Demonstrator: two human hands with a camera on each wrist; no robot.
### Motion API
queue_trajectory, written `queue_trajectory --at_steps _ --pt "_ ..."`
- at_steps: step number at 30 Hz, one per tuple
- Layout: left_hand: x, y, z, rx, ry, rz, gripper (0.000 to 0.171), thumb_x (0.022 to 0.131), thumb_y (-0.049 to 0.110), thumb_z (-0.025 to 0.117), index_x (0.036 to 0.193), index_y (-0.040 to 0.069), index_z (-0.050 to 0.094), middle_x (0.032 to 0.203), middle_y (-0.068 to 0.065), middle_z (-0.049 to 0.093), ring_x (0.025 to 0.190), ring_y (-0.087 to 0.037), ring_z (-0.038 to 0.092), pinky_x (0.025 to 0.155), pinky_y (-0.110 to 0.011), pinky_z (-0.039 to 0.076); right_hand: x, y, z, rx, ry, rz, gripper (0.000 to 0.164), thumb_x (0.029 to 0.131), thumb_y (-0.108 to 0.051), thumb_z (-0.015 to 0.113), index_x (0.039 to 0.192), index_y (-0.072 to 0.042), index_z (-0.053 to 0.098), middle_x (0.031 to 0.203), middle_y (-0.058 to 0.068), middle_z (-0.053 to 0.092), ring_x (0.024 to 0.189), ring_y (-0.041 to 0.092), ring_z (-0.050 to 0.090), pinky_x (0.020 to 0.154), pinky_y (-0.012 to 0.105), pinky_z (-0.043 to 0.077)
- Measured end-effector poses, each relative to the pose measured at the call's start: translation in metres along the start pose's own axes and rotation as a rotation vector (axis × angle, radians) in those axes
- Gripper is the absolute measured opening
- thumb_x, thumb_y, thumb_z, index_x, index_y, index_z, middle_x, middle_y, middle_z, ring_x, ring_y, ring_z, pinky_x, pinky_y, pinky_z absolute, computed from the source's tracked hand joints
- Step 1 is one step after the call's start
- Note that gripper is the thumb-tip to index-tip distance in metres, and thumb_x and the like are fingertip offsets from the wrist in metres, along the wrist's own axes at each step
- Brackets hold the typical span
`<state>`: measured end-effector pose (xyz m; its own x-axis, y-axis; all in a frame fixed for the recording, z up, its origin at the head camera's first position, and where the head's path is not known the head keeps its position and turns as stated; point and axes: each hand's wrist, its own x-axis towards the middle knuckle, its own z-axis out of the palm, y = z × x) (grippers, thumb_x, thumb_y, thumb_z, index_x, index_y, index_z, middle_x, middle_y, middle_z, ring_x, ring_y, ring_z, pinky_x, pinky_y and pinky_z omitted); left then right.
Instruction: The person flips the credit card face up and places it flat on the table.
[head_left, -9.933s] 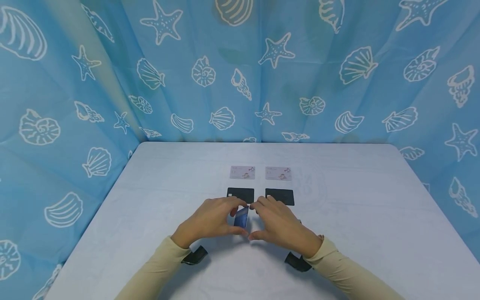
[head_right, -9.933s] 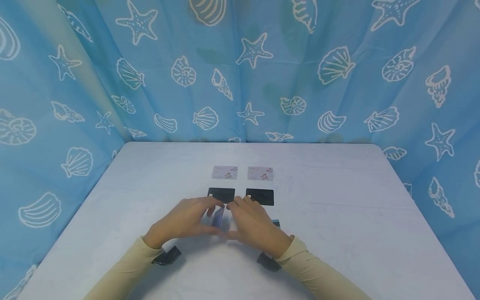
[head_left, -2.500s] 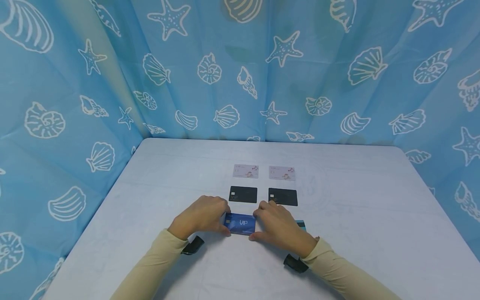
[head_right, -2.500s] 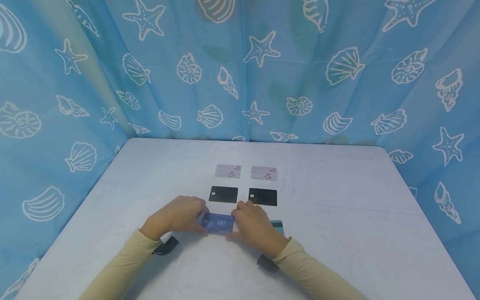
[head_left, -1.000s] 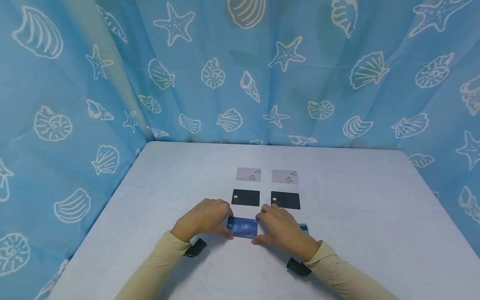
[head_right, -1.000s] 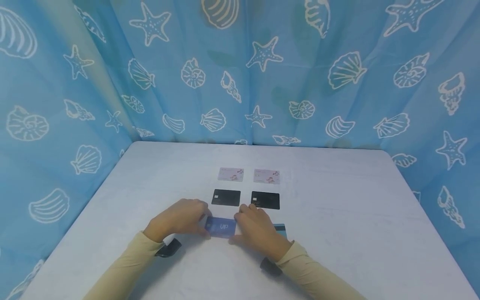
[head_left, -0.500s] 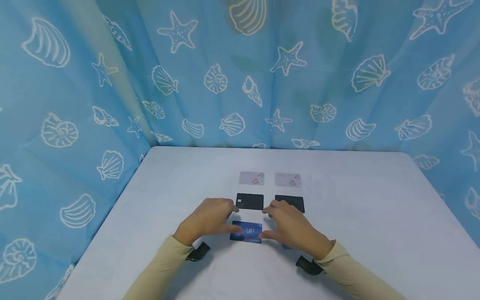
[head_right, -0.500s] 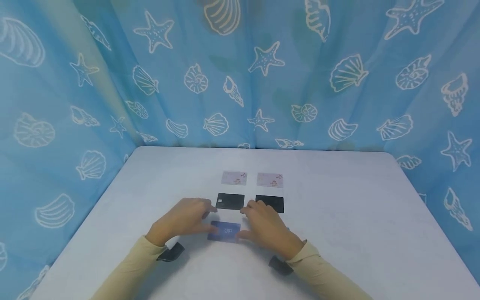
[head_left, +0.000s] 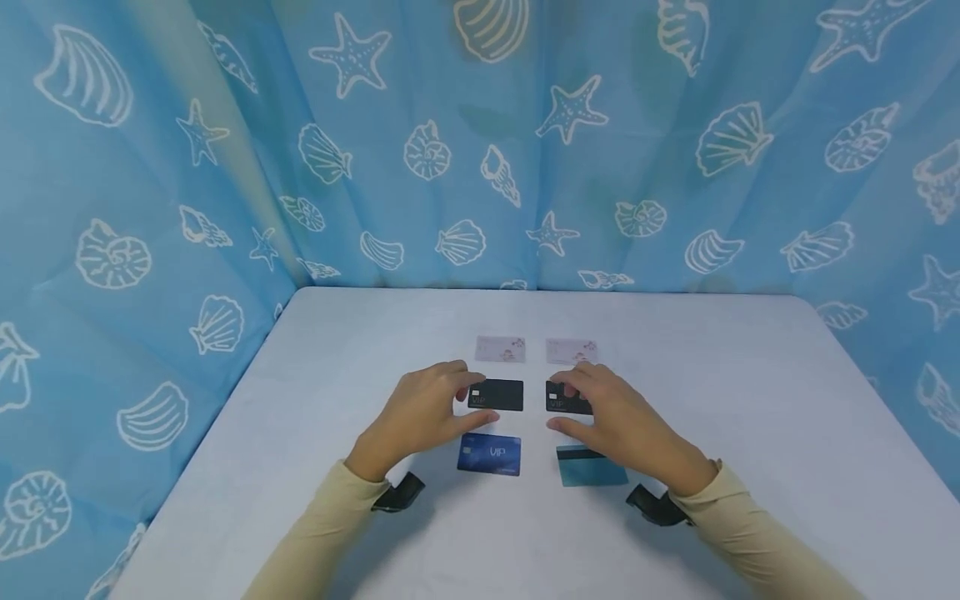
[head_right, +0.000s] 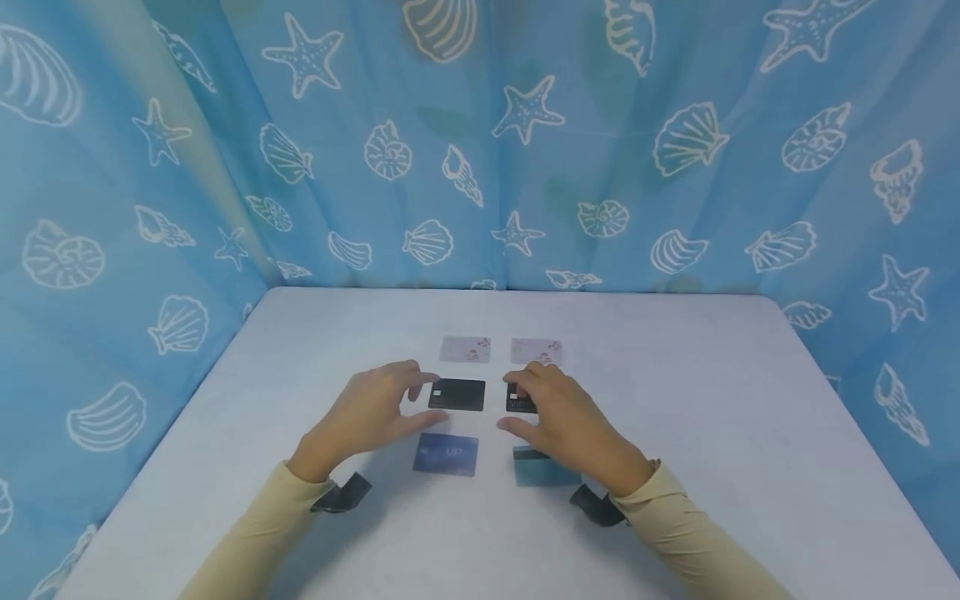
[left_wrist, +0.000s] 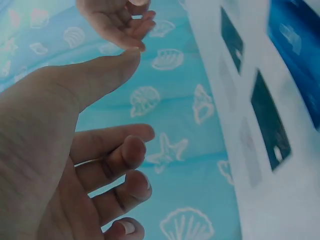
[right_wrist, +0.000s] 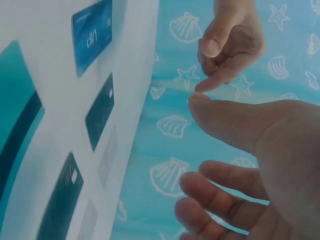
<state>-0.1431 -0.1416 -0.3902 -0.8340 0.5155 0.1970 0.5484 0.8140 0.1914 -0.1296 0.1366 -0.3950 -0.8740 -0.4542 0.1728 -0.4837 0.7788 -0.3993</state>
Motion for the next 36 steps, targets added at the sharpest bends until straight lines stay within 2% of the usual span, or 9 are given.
queue_trajectory --at_steps 8,14,21,25,30,36 --pt "0.016 0.023 -0.007 0.0 0.015 0.039 0.061 0.088 0.06 0.075 0.128 0.014 0.073 0.087 0.001 0.068 0.075 -0.009 0.056 0.059 -0.019 0.043 -0.015 0.021 -0.012 0.004 0.029 0.016 0.057 0.088 -0.032 0.083 0.136 -0.009 0.063 0.112 0.006 0.066 0.101 0.023 0.058 0.088 0.044 0.055" --pt "0.024 0.04 -0.001 -0.012 0.011 0.071 0.058 0.087 0.059 0.076 0.127 0.016 0.074 0.088 0.002 0.07 0.073 -0.008 0.056 0.058 -0.019 0.042 -0.027 0.034 -0.013 -0.009 0.011 0.033 0.053 0.088 -0.027 0.083 0.134 -0.008 0.064 0.106 0.005 0.065 0.099 0.023 0.057 0.082 0.041 0.053" --pt "0.027 0.056 0.015 -0.019 0.005 0.101 0.053 0.086 0.06 0.077 0.117 0.017 0.077 0.082 0.005 0.069 0.068 -0.006 0.054 0.053 -0.015 0.038 -0.034 0.042 -0.009 -0.017 -0.043 0.033 0.051 0.088 -0.025 0.083 0.132 -0.008 0.065 0.105 0.004 0.067 0.098 0.021 0.058 0.08 0.038 0.053" --pt "0.027 0.062 0.027 0.006 -0.023 0.104 0.059 0.085 0.063 0.077 0.121 0.016 0.077 0.082 0.007 0.068 0.067 -0.003 0.055 0.052 -0.014 0.038 -0.039 0.047 -0.006 -0.007 -0.073 0.001 0.051 0.087 -0.024 0.084 0.131 -0.007 0.066 0.104 0.001 0.065 0.098 0.02 0.058 0.081 0.039 0.054" --pt "0.026 0.068 0.033 0.018 -0.08 0.088 0.063 0.082 0.063 0.079 0.124 0.016 0.076 0.098 0.005 0.076 0.075 -0.005 0.063 0.054 -0.017 0.043 -0.045 0.052 0.002 -0.012 -0.127 0.0 0.051 0.086 -0.027 0.084 0.131 -0.008 0.066 0.105 -0.002 0.064 0.099 0.018 0.057 0.084 0.041 0.054" --pt "0.029 0.076 0.053 0.042 -0.162 0.091 0.06 0.082 0.063 0.079 0.122 0.017 0.077 0.107 0.005 0.077 0.082 -0.007 0.067 0.057 -0.019 0.046 -0.052 0.059 0.006 -0.027 -0.182 0.013 0.052 0.085 -0.03 0.086 0.129 -0.009 0.068 0.107 -0.002 0.064 0.098 0.016 0.056 0.084 0.041 0.053"
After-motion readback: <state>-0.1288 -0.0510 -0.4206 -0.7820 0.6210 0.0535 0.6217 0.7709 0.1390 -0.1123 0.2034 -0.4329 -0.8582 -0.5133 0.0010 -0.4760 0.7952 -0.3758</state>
